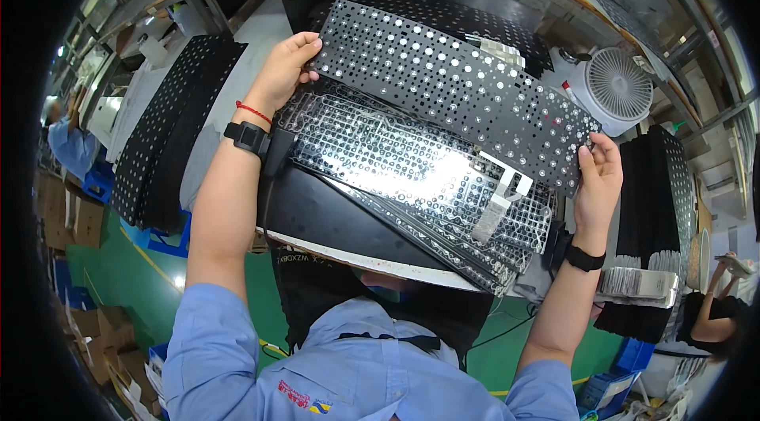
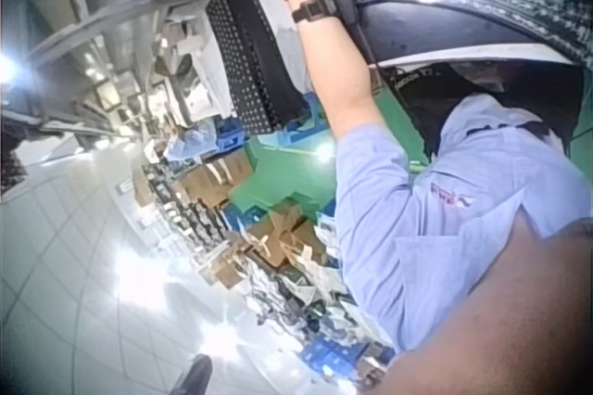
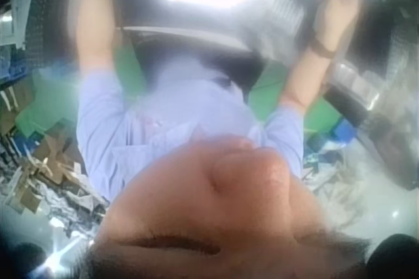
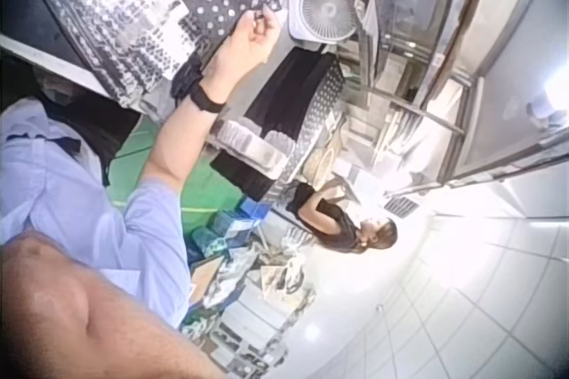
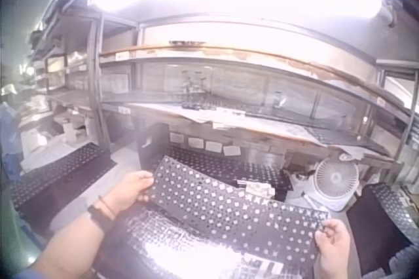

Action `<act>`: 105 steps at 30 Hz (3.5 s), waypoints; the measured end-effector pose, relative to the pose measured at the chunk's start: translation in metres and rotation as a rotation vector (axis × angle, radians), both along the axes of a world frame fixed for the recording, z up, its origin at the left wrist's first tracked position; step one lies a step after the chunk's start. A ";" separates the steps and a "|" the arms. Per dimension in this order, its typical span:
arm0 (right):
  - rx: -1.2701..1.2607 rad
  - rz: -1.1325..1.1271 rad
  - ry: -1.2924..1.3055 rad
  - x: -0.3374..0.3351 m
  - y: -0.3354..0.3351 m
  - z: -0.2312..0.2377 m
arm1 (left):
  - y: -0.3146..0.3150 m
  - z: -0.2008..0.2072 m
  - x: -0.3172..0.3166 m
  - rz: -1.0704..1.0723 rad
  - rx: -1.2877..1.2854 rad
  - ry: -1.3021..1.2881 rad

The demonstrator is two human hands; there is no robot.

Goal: Inspecting and assembling internal metallic keyboard plates and component layers on a factory floor.

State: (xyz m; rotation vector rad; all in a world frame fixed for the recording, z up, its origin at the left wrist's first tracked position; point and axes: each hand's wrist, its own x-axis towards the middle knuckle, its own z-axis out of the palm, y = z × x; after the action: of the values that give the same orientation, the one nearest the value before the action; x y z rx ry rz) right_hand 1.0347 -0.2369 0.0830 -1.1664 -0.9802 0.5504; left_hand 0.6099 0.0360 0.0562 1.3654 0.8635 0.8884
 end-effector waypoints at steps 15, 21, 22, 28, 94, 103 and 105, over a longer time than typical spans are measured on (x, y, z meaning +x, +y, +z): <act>-0.489 -0.105 -0.161 0.005 0.000 -0.004 | 0.004 -0.001 -0.001 0.190 -0.014 -0.482; -0.656 0.209 -0.211 0.004 -0.006 -0.004 | 0.001 0.002 -0.003 0.140 -0.009 -0.348; -0.633 0.254 -0.189 0.000 -0.006 -0.002 | 0.001 0.002 -0.003 0.136 -0.007 -0.330; -0.388 0.247 -0.180 -0.005 -0.007 0.003 | -0.004 0.004 0.001 0.102 -0.006 -0.185; -0.003 -0.134 -0.131 0.005 -0.002 -0.004 | -0.009 0.002 0.007 0.122 0.096 0.120; -0.047 -0.113 0.011 -0.004 -0.001 0.009 | 0.014 -0.010 -0.015 0.161 -0.010 -0.267; -0.100 -0.125 -0.036 -0.002 -0.001 0.007 | 0.005 -0.005 -0.002 0.279 0.010 -0.364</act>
State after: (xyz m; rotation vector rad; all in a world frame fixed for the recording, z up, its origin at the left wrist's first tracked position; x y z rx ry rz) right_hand 1.0328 -0.2378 0.0900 -1.3218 -0.9116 0.4839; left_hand 0.6079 0.0407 0.0511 1.0586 0.7740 1.3113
